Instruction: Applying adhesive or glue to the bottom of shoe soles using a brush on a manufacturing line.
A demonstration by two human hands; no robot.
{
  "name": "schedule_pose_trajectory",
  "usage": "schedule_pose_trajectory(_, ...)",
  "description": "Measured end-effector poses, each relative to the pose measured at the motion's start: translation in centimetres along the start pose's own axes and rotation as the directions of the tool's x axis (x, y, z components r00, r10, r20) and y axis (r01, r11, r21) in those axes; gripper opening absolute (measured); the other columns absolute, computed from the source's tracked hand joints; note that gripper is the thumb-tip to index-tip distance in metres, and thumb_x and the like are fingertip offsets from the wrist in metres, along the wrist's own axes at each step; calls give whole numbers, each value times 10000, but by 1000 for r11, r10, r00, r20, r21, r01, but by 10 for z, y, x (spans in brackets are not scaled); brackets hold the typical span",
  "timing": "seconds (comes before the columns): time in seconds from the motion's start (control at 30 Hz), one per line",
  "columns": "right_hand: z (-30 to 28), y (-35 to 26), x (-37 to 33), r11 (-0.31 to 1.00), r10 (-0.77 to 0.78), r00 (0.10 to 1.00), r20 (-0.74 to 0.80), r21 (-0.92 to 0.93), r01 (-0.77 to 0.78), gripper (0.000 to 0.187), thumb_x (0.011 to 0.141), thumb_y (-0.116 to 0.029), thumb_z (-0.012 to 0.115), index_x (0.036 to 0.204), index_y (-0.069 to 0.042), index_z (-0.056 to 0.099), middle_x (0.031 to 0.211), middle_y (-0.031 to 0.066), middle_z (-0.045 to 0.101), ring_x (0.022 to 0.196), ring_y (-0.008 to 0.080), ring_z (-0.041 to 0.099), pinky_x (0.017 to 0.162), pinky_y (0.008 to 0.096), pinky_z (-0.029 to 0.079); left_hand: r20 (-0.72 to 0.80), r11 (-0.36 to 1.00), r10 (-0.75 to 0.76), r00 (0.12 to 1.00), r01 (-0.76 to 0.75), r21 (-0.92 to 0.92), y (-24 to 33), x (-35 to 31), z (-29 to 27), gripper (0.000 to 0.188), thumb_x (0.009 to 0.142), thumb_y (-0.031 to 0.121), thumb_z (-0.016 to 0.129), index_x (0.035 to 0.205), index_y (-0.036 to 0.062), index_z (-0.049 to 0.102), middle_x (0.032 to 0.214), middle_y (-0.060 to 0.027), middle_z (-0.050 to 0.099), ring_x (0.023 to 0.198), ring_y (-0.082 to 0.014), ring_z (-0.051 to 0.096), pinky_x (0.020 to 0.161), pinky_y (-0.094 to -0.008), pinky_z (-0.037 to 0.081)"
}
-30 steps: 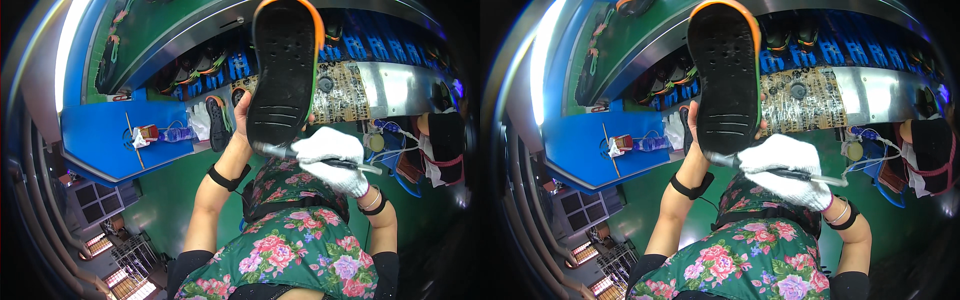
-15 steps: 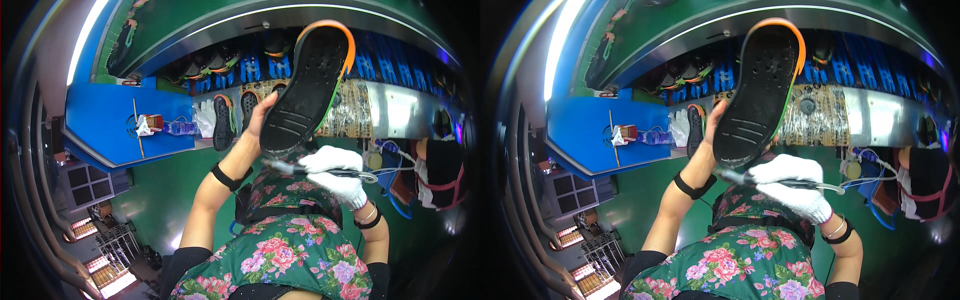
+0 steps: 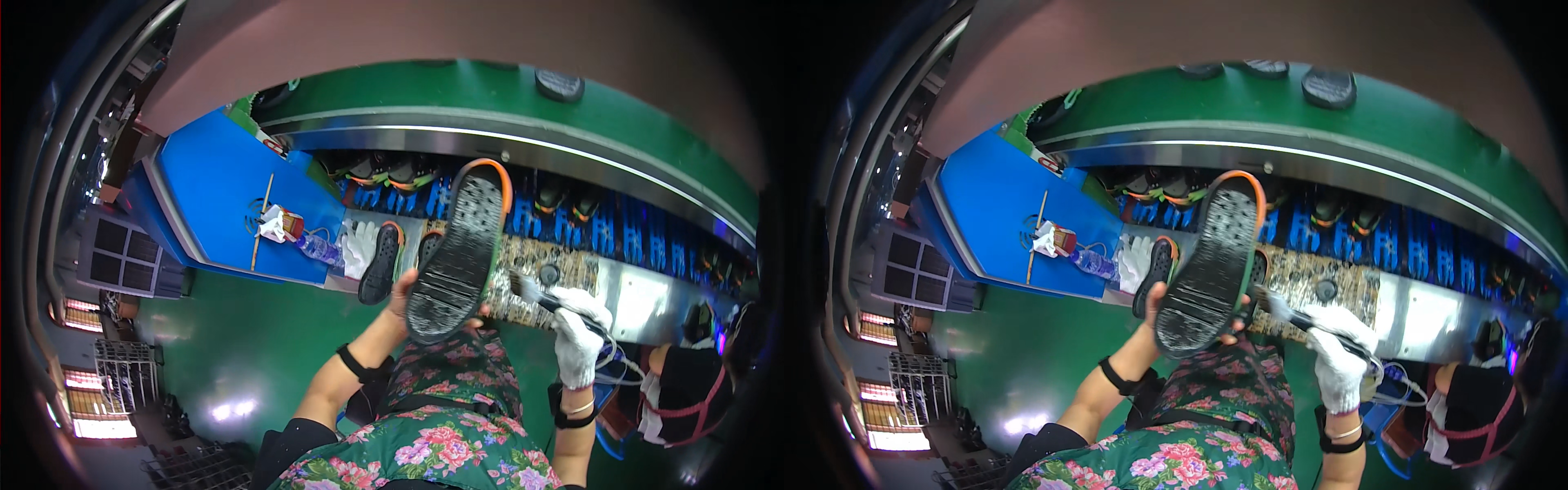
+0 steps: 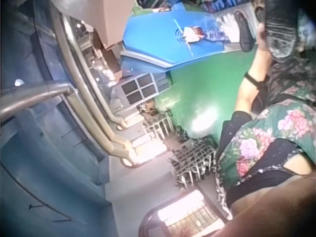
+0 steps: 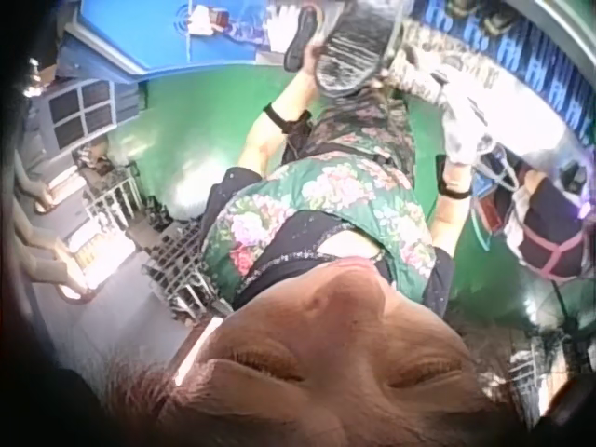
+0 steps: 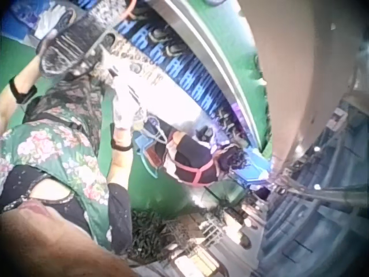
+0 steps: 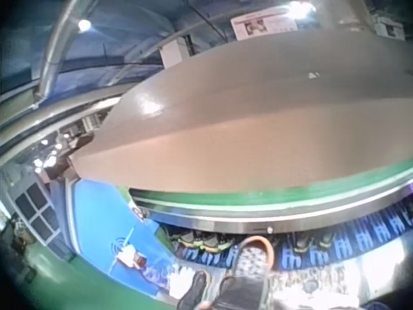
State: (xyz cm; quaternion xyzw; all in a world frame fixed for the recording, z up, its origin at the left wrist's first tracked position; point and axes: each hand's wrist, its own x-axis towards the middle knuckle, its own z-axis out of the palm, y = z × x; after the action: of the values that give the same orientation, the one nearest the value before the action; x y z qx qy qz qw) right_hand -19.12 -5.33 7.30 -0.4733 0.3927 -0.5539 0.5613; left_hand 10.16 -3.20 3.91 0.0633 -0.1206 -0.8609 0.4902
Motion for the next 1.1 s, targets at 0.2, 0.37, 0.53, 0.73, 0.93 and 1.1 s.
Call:
schedule_pose_trajectory(0.2,-11,43,-9,975,128,975,-181,203,-91,231,839,56,692,1067,25,711,1084,158,752,787,130,677,606,209,499,397,929,180,900,-288,233,183,46,29,1096,897,746,584,1613,31,163,1493,-433,311,1182,-588,572,821,-552,646)
schedule_pose_trajectory(0.37,24,59,-14,954,224,968,-109,228,-195,213,807,29,750,1018,52,763,955,151,767,683,133,641,595,244,499,-468,694,616,634,-718,-59,346,84,8,925,954,684,548,1521,-19,348,1484,-331,436,1362,-440,471,1033,-519,556)
schedule_pose_trajectory(0.53,9,67,-16,948,282,940,-193,204,-243,217,822,9,745,1033,57,743,953,146,762,641,127,617,576,240,482,-107,528,780,617,-556,642,314,167,-16,675,991,533,607,1440,48,471,1434,-217,514,1320,-316,520,1076,-500,493)
schedule_pose_trajectory(0.73,-4,74,-18,906,304,892,-335,392,-162,260,867,8,706,1119,70,705,1035,181,748,680,141,626,588,237,476,124,-323,839,529,302,897,298,235,-23,528,1011,433,612,1353,37,542,1318,-132,611,1203,-234,597,992,-434,551)
schedule_pose_trajectory(0.93,-9,75,-23,890,341,863,-372,424,-169,262,876,3,704,1127,75,688,1062,177,738,717,158,638,596,228,486,119,-347,872,475,429,834,294,219,-23,455,1022,344,624,1347,35,544,1284,-125,614,1161,-221,612,972,-428,555)
schedule_pose_trajectory(1.1,-36,84,-31,885,375,834,-404,424,-192,299,896,3,696,1181,81,657,1088,183,722,736,156,634,594,210,485,207,16,854,477,-421,907,229,93,-16,465,871,46,796,1189,82,460,1321,-136,537,1159,-214,587,1000,-365,503)
